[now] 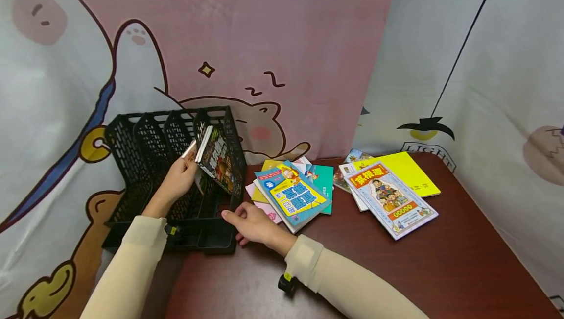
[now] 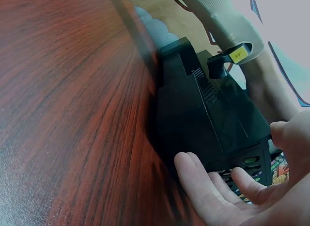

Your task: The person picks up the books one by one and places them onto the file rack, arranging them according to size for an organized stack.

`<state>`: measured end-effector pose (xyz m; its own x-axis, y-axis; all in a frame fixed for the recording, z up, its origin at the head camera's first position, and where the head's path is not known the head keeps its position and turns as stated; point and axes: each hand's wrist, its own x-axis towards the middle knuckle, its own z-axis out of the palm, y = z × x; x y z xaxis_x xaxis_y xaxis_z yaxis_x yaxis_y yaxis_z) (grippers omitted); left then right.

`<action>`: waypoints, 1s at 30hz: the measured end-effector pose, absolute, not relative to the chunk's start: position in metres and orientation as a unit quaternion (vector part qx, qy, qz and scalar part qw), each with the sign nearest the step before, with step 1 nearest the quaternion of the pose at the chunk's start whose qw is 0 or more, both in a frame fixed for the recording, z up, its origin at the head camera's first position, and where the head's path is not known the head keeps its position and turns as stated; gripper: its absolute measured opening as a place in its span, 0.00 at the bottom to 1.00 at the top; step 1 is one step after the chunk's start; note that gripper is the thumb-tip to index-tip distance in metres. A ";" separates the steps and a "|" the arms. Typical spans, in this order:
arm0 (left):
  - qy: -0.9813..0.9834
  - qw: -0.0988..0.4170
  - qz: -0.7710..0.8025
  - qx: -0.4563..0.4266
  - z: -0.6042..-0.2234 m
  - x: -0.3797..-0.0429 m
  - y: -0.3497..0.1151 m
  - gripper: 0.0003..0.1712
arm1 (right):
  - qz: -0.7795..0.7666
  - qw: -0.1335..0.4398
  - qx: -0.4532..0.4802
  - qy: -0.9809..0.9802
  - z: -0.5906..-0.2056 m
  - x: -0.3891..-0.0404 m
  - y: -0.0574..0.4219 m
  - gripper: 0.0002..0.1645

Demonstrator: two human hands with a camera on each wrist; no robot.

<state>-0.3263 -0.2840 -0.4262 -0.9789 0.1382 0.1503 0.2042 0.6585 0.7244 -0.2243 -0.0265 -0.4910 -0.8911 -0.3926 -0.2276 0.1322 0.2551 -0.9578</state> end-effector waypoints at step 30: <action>-0.928 0.207 -0.280 -0.130 -0.413 -0.291 -0.257 0.50 | -0.599 0.214 -0.102 0.765 -0.487 -0.221 -0.016 0.26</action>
<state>-0.2906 -0.2566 -0.4126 -0.8803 0.1241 0.4579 0.3569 0.8091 0.4668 -0.2206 -0.0164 -0.4866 -0.8876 -0.4123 -0.2054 0.1003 0.2621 -0.9598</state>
